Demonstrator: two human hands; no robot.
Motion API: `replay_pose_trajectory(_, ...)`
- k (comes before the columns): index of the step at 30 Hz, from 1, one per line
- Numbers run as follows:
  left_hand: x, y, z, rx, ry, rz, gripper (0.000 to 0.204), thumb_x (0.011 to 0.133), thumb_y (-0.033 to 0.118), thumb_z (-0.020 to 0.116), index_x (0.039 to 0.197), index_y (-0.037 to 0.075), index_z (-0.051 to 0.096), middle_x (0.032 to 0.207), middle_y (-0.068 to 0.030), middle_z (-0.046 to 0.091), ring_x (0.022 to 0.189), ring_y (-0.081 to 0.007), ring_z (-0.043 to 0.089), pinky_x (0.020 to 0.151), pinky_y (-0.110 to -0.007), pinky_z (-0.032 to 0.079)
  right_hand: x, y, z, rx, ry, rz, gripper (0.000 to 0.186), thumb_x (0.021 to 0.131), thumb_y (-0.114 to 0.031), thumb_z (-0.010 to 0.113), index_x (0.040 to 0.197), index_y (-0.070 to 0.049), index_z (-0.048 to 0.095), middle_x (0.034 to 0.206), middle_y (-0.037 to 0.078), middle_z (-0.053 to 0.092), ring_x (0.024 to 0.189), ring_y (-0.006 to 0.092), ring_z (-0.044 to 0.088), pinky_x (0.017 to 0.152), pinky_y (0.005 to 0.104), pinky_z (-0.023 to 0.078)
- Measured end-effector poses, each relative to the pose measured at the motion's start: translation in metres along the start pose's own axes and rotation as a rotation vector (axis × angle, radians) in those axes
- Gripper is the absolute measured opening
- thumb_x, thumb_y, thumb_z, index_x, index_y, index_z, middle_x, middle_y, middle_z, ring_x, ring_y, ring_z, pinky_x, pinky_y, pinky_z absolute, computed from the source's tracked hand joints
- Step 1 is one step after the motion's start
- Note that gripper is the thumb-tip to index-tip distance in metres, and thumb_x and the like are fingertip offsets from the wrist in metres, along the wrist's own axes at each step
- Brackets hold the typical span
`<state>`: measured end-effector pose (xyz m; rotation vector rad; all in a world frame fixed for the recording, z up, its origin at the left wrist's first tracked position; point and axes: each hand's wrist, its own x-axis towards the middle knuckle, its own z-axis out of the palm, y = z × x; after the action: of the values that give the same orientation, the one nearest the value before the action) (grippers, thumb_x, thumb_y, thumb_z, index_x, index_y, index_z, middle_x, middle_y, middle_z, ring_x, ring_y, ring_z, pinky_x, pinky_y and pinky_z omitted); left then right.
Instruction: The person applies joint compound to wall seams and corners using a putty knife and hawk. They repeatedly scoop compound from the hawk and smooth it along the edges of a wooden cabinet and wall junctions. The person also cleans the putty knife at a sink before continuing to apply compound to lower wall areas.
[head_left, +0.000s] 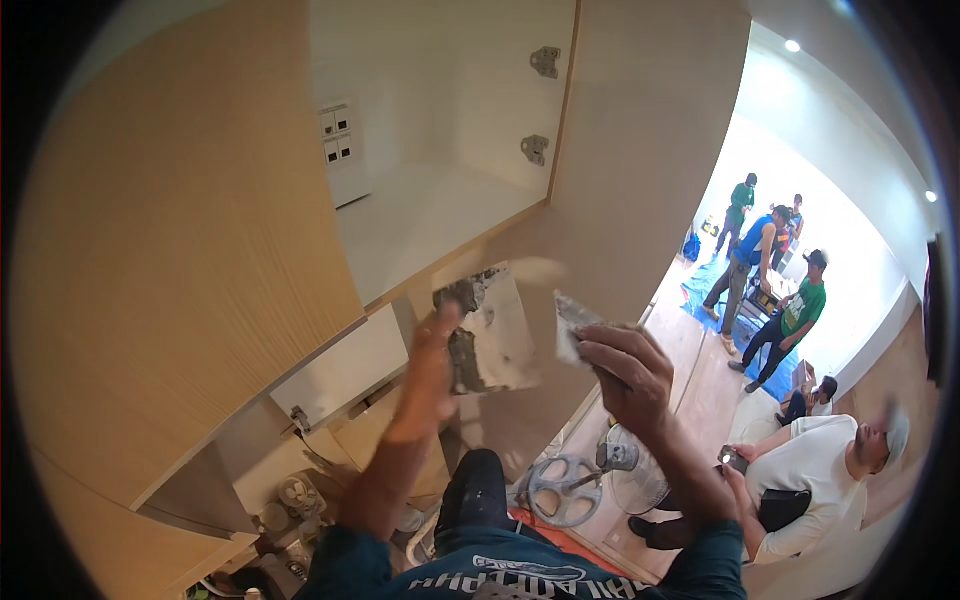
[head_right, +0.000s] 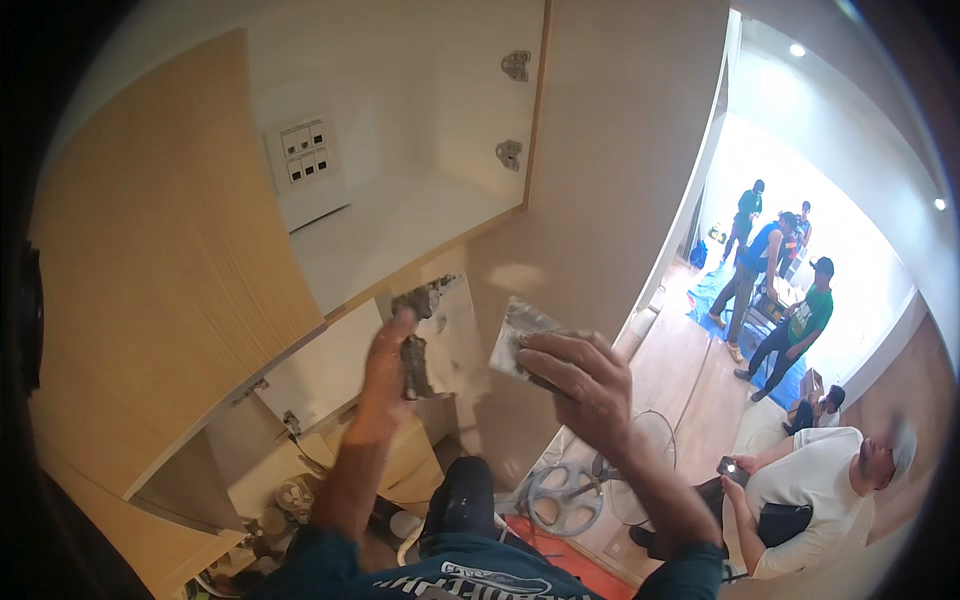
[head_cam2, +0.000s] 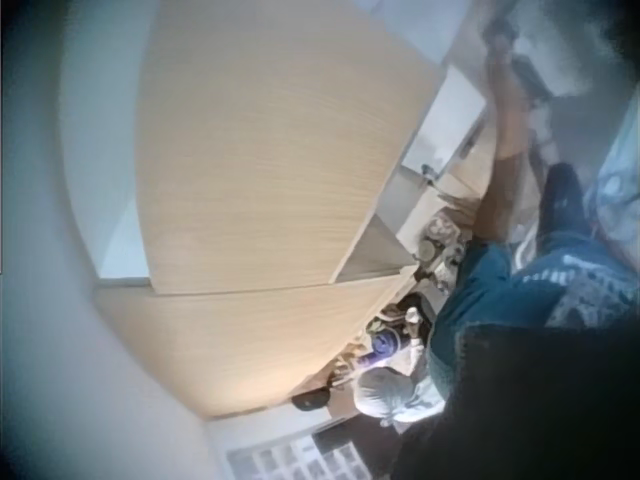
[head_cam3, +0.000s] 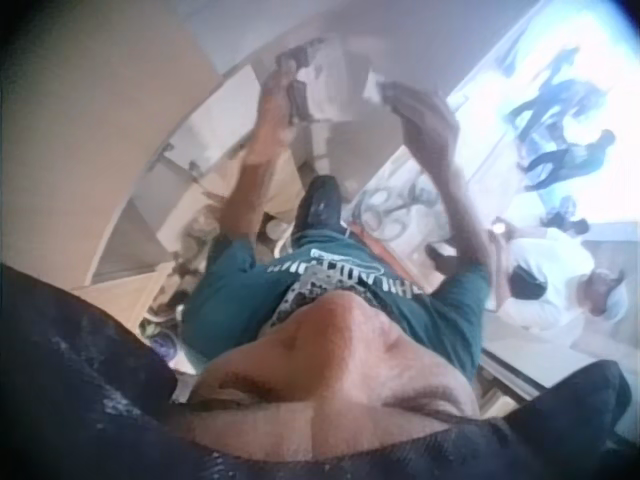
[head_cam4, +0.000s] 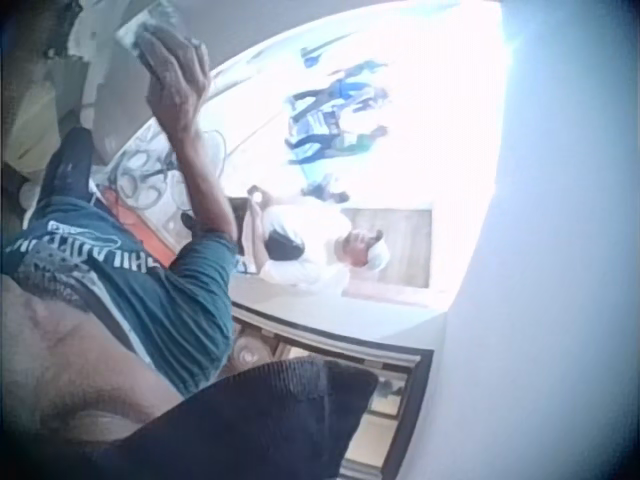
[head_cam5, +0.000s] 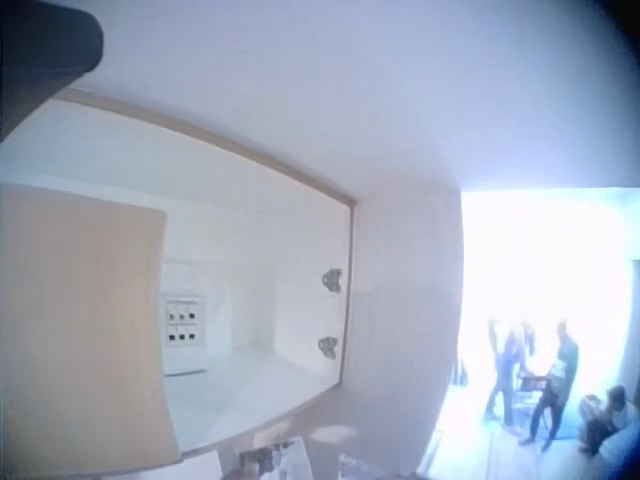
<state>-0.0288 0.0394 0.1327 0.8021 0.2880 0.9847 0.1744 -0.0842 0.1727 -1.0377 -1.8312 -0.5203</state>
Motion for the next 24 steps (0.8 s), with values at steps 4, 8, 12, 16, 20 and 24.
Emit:
replay_pose_trajectory(4, 0.001, -0.041, 0.02, -0.347, 0.08, 0.003, 0.036, 0.096, 0.032, 0.053, 0.121, 0.006, 0.055, 0.107, -0.006, 0.065, 0.093, -0.0176, 0.066, 0.08, -0.033, 0.055, -0.008, -0.024, 0.034, -0.054, 0.158, 0.105, 0.046, 0.07, 0.009, 0.067, 0.112, -0.009, 0.067, 0.108, 0.011, 0.068, 0.09, 0.0251, 0.068, 0.074, 0.0318, 0.056)
replay_pose_trajectory(8, -0.001, -0.014, 0.032, -0.161, 0.021, 0.042, 0.039, 0.095, 0.033, 0.055, 0.119, 0.003, 0.055, 0.106, -0.0072, 0.066, 0.095, -0.0175, 0.066, 0.084, -0.034, 0.054, -0.011, 0.023, 0.018, -0.186, -0.034, 0.145, 0.043, 0.073, 0.007, 0.064, 0.11, -0.015, 0.07, 0.112, 0.003, 0.068, 0.095, 0.0261, 0.066, 0.079, 0.0341, 0.055)
replay_pose_trajectory(12, 0.002, 0.016, 0.024, 0.143, -0.049, 0.07, 0.042, 0.093, 0.034, 0.058, 0.118, 0.0, 0.056, 0.107, -0.0089, 0.065, 0.097, -0.0177, 0.065, 0.084, -0.032, 0.053, 0.021, 0.028, -0.02, -0.068, -0.087, -0.055, 0.031, 0.072, -0.002, 0.066, 0.096, -0.019, 0.076, 0.108, -0.004, 0.07, 0.109, 0.0237, 0.06, 0.098, 0.0411, 0.044)
replay_pose_trajectory(16, -0.003, 0.033, 0.028, 0.305, -0.03, 0.089, 0.045, 0.096, 0.035, 0.053, 0.123, -0.001, 0.054, 0.11, -0.0092, 0.063, 0.101, -0.0161, 0.06, 0.09, -0.03, 0.047, 0.057, 0.017, -0.036, -0.086, -0.293, -0.312, 0.033, 0.064, -0.011, 0.07, 0.094, -0.024, 0.076, 0.108, -0.008, 0.069, 0.115, 0.0221, 0.052, 0.103, 0.0451, 0.035)
replay_pose_trajectory(20, -0.007, 0.043, 0.033, 0.468, -0.103, 0.135, 0.048, 0.098, 0.036, 0.05, 0.126, -0.002, 0.052, 0.114, -0.0093, 0.061, 0.105, -0.015, 0.055, 0.095, -0.029, 0.042, 0.072, 0.018, -0.038, -0.136, -0.314, -0.305, 0.036, 0.061, -0.016, 0.073, 0.096, -0.024, 0.074, 0.111, -0.009, 0.068, 0.117, 0.0211, 0.05, 0.101, 0.0435, 0.036)
replay_pose_trajectory(24, -0.003, 0.045, 0.031, 0.472, -0.1, 0.247, 0.047, 0.099, 0.037, 0.049, 0.124, -0.003, 0.054, 0.116, -0.0087, 0.06, 0.104, -0.0147, 0.055, 0.094, -0.029, 0.042, 0.092, 0.017, -0.035, -0.2, -0.429, -0.399, 0.035, 0.065, -0.01, 0.074, 0.097, -0.023, 0.072, 0.112, -0.008, 0.067, 0.116, 0.0185, 0.052, 0.102, 0.0411, 0.036)
